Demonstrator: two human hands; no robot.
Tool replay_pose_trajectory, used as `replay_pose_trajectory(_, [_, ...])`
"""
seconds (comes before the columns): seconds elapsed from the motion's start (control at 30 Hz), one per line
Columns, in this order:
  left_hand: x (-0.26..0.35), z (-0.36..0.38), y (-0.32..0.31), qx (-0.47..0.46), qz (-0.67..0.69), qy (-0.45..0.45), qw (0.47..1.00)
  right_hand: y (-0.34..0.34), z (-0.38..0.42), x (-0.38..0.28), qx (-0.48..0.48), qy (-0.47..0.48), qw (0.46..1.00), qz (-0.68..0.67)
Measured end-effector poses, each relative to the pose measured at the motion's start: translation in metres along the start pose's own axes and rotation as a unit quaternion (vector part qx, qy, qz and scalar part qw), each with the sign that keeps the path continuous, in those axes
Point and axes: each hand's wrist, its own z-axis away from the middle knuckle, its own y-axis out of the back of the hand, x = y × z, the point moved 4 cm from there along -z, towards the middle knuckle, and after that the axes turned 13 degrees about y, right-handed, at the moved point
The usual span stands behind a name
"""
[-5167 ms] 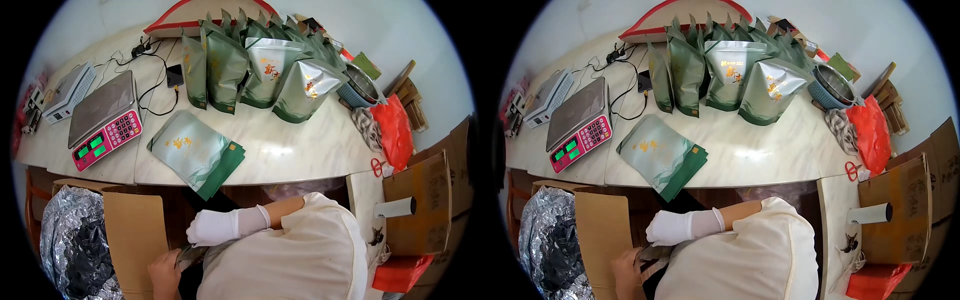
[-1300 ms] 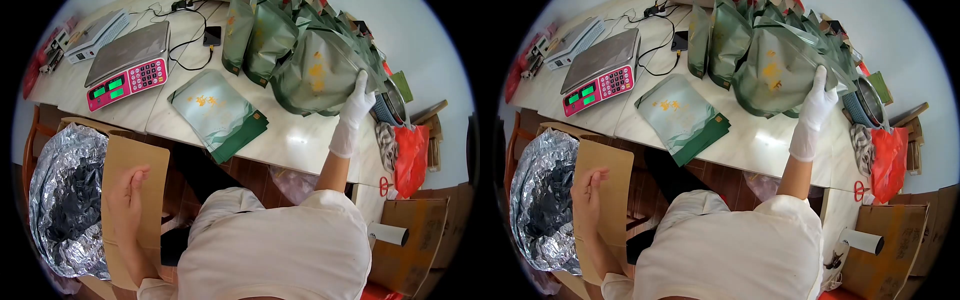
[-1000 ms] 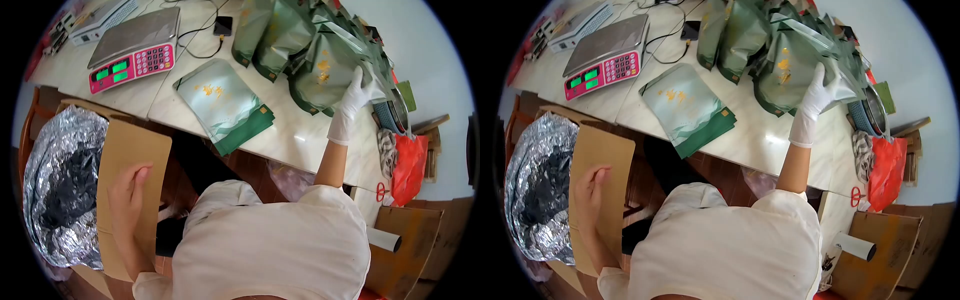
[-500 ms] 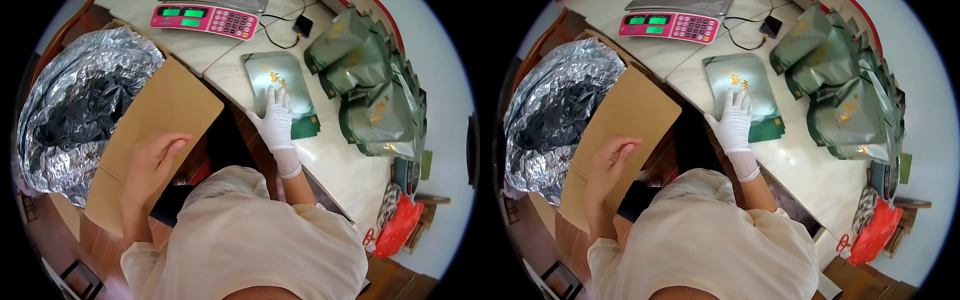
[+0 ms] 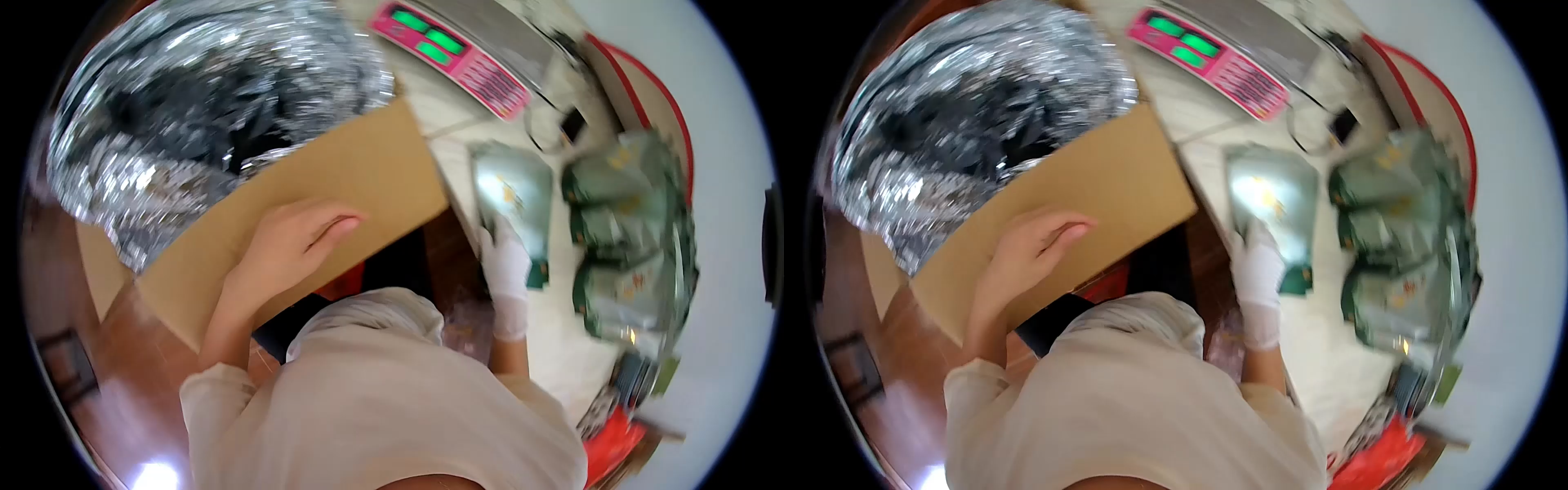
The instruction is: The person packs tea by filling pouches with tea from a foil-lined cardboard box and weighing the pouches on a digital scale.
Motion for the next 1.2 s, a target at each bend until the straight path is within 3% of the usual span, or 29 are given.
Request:
replay_pose_trajectory(0.1, [-0.027, 0.005, 0.037, 0.094, 0.014, -0.009, 0.995, -0.003, -0.005, 0.003, 0.005, 0.042, 0.998, 0.052])
replay_pose_trajectory(0.13, [-0.035, 0.01, 0.063, 0.218, -0.01, -0.045, 0.975, -0.003, -0.018, -0.006, -0.005, 0.07, 0.996, 0.051])
replay_pose_trajectory(0.17, [-0.042, 0.019, 0.084, 0.333, -0.041, -0.081, 0.939, 0.006, -0.029, -0.017, 0.045, 0.095, 0.994, 0.007])
replay_pose_trajectory(0.2, [-0.059, 0.028, 0.102, 0.406, -0.044, -0.039, 0.912, 0.016, -0.038, -0.028, 0.095, 0.112, 0.988, -0.039])
replay_pose_trajectory(0.23, [-0.074, 0.039, 0.119, 0.472, -0.049, -0.001, 0.88, 0.021, -0.051, -0.043, 0.087, 0.121, 0.988, -0.04])
replay_pose_trajectory(0.33, [-0.096, 0.053, 0.144, 0.498, -0.123, 0.022, 0.858, 0.034, -0.107, -0.116, 0.061, 0.218, 0.956, -0.186])
replay_pose_trajectory(0.37, [-0.099, 0.053, 0.151, 0.502, -0.12, 0.029, 0.856, 0.033, -0.122, -0.15, 0.034, 0.285, 0.935, -0.209])
replay_pose_trajectory(0.43, [-0.093, 0.042, 0.148, 0.386, -0.316, -0.038, 0.866, 0.026, -0.147, -0.218, -0.019, 0.445, 0.867, -0.224])
replay_pose_trajectory(0.5, [-0.106, 0.034, 0.151, 0.352, -0.35, -0.027, 0.868, -0.001, -0.169, -0.275, -0.109, 0.531, 0.819, -0.191])
replay_pose_trajectory(0.57, [-0.131, 0.026, 0.148, 0.286, -0.455, 0.044, 0.842, -0.057, -0.195, -0.31, -0.244, 0.538, 0.787, -0.178])
replay_pose_trajectory(0.63, [-0.145, 0.031, 0.147, 0.29, -0.469, 0.082, 0.83, -0.117, -0.219, -0.332, -0.429, 0.435, 0.783, -0.12])
replay_pose_trajectory(0.7, [-0.157, 0.042, 0.15, 0.174, -0.504, 0.144, 0.834, -0.159, -0.229, -0.345, -0.464, 0.49, 0.731, 0.097])
replay_pose_trajectory(0.73, [-0.148, 0.046, 0.151, 0.209, -0.478, 0.086, 0.849, -0.176, -0.234, -0.353, -0.468, 0.489, 0.729, 0.096])
replay_pose_trajectory(0.8, [-0.149, 0.058, 0.155, 0.199, -0.453, 0.073, 0.866, -0.217, -0.234, -0.352, -0.554, 0.492, 0.616, 0.269])
replay_pose_trajectory(0.83, [-0.15, 0.062, 0.156, 0.192, -0.431, 0.059, 0.88, -0.234, -0.231, -0.349, -0.558, 0.492, 0.613, 0.266])
replay_pose_trajectory(0.87, [-0.143, 0.06, 0.155, 0.266, -0.437, 0.002, 0.86, -0.254, -0.224, -0.342, -0.571, 0.505, 0.582, 0.283])
replay_pose_trajectory(0.97, [-0.134, 0.074, 0.159, 0.315, -0.405, -0.032, 0.858, -0.339, -0.206, -0.296, -0.614, 0.514, 0.534, 0.273])
replay_pose_trajectory(1.03, [-0.119, 0.086, 0.158, 0.339, -0.406, 0.009, 0.849, -0.339, -0.198, -0.293, -0.643, 0.507, 0.52, 0.242])
replay_pose_trajectory(1.07, [-0.115, 0.087, 0.161, 0.304, -0.388, -0.001, 0.87, -0.331, -0.195, -0.288, -0.664, 0.47, 0.546, 0.199])
replay_pose_trajectory(1.1, [-0.11, 0.091, 0.164, 0.254, -0.399, 0.034, 0.881, -0.335, -0.194, -0.288, -0.672, 0.473, 0.538, 0.188])
replay_pose_trajectory(1.2, [-0.094, 0.087, 0.164, 0.31, -0.424, -0.006, 0.851, -0.344, -0.191, -0.3, -0.663, 0.512, 0.523, 0.152])
